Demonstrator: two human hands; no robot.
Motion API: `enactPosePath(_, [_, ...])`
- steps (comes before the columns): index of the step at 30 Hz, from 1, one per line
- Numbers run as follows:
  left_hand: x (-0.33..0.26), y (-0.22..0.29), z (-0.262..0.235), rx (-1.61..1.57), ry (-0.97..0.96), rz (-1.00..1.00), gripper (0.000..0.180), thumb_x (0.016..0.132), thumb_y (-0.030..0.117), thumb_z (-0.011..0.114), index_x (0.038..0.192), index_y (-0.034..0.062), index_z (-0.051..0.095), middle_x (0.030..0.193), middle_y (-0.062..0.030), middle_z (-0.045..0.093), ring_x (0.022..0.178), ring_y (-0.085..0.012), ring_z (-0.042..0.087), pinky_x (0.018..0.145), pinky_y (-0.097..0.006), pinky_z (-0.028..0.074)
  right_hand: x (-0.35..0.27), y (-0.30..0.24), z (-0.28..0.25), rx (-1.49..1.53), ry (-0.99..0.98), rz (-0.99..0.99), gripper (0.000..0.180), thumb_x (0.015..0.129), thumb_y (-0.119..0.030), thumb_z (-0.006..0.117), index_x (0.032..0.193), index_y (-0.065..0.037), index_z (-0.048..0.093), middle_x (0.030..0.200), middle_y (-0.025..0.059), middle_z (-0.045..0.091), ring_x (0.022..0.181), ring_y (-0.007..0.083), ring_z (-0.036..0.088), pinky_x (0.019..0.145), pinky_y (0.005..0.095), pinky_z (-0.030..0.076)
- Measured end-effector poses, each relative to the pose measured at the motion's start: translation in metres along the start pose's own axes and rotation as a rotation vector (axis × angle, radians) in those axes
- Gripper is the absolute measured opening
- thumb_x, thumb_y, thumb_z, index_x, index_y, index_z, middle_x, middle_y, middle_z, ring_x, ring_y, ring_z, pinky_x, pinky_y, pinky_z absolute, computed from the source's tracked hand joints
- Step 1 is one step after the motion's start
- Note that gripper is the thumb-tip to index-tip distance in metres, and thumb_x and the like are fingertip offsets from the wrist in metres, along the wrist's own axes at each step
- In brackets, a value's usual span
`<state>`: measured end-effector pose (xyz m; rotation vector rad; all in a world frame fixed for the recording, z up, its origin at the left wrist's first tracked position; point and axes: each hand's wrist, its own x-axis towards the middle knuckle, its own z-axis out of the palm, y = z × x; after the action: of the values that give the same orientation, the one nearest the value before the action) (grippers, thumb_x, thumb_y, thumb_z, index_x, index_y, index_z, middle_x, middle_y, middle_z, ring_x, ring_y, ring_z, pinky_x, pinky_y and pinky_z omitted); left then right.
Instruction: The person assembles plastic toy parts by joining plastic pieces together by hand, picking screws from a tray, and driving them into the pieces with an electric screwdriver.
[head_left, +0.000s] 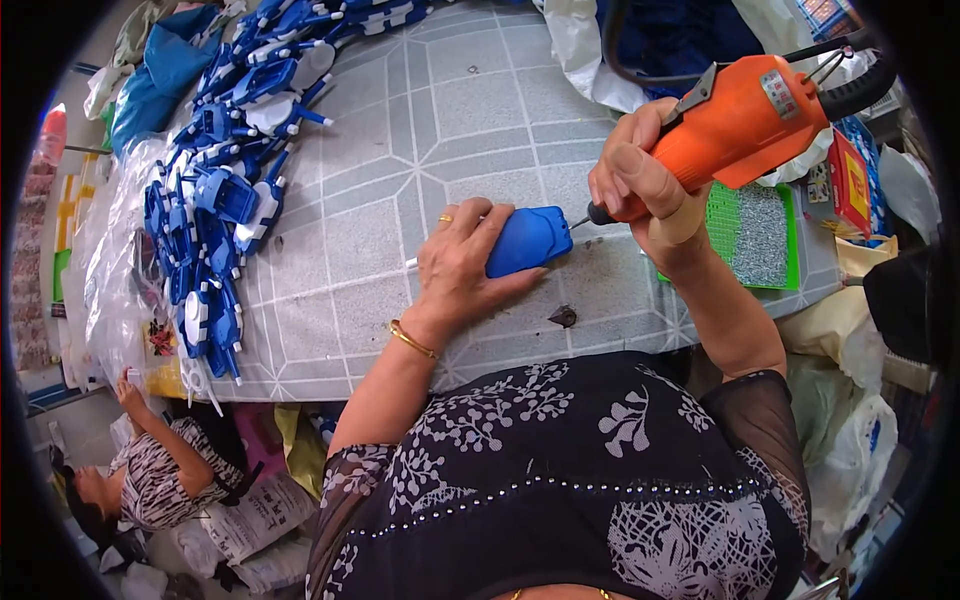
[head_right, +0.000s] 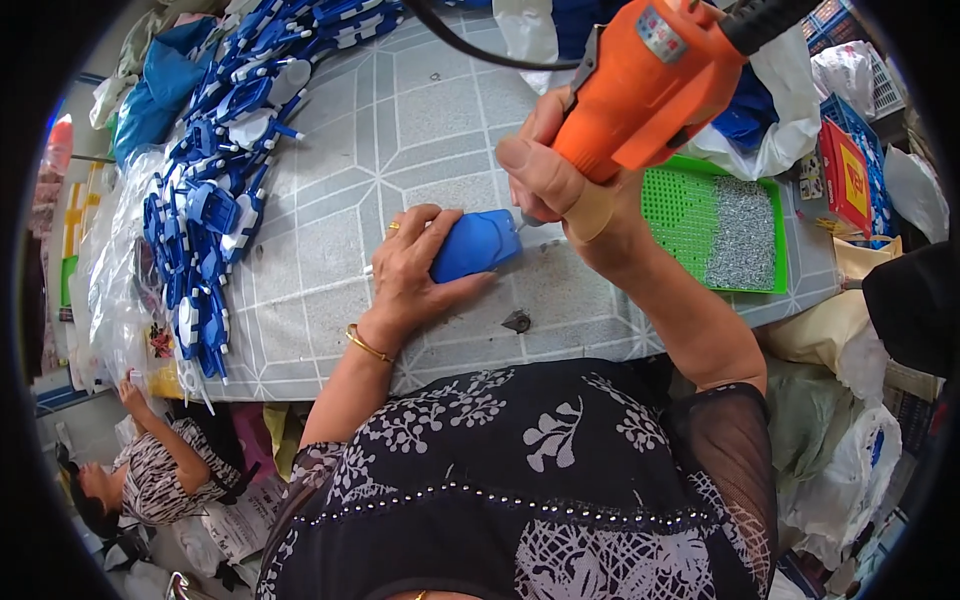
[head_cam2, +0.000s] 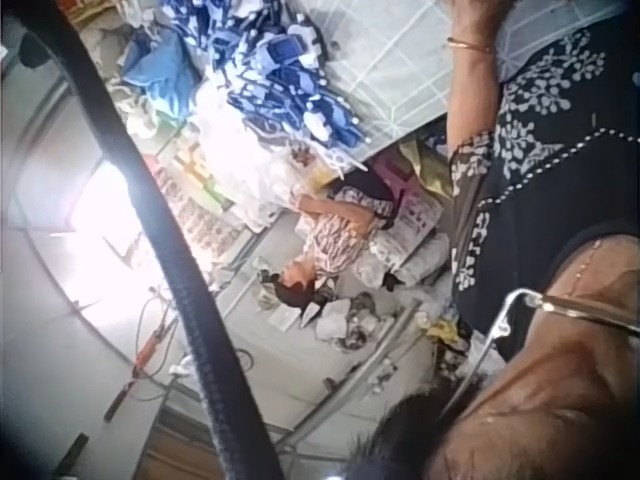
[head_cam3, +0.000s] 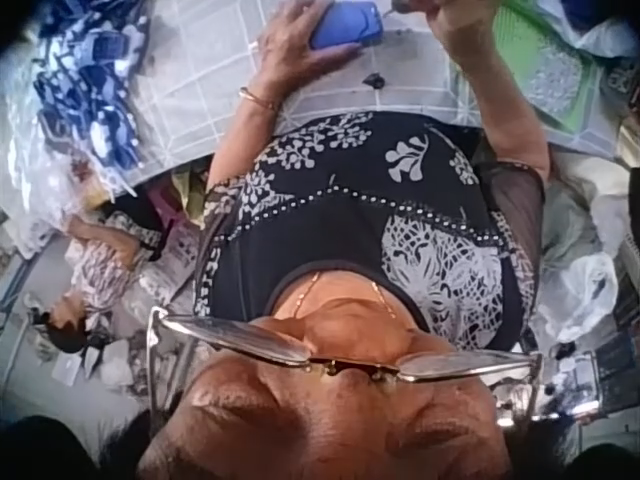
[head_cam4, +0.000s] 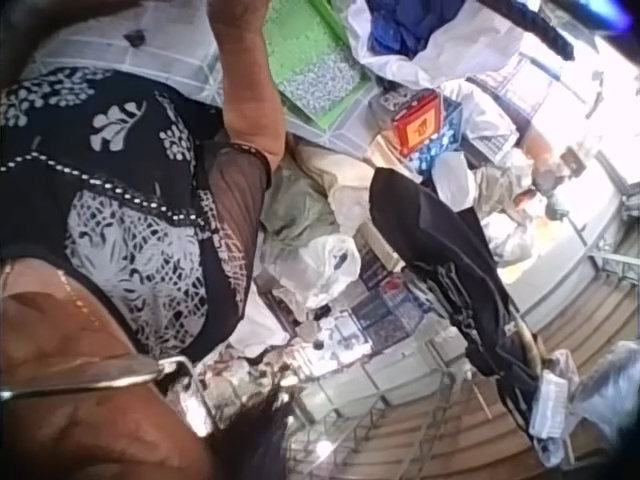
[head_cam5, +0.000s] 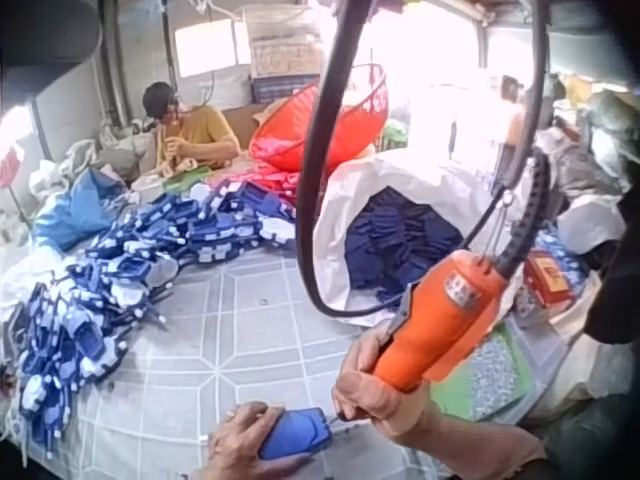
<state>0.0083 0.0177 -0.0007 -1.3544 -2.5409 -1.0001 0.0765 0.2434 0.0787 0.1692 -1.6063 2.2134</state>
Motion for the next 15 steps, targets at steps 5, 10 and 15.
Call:
enactPosePath(5, [0.0,-0.001,-0.001,-0.01,0.005,0.014,0.071,0.064,0.034,0.095,0.125,0.0076,0.07,0.115,-0.0112,0.067,0.1,-0.0334,0.066,0.084,-0.043,0.056,0.002,0.007,0.003,-0.002,-0.001,0.007,0.024,0.095,-0.008,0.071,0.1,-0.011,0.048,0.074,0.004,0.052,0.057,0.0142,0.054,0.061,0.0345,0.05])
enactPosePath(10, [0.0,-0.002,-0.002,-0.016,0.01,0.025,0.071,0.065,0.033,0.095,0.126,0.0071,0.07,0.115,-0.0112,0.067,0.099,-0.0334,0.066,0.084,-0.043,0.056,0.002,0.01,0.003,-0.02,-0.003,0.034,0.024,0.095,-0.007,0.071,0.101,-0.011,0.048,0.075,0.0043,0.052,0.057,0.0143,0.054,0.061,0.0345,0.05])
enactPosePath(15, [-0.001,-0.002,-0.001,-0.021,0.012,0.028,0.071,0.065,0.033,0.095,0.126,0.0065,0.07,0.115,-0.0113,0.067,0.099,-0.0336,0.066,0.084,-0.043,0.056,0.001,0.012,0.003,-0.009,-0.014,0.044,0.024,0.095,-0.006,0.071,0.102,-0.01,0.048,0.076,0.0045,0.052,0.057,0.0142,0.054,0.061,0.0347,0.051])
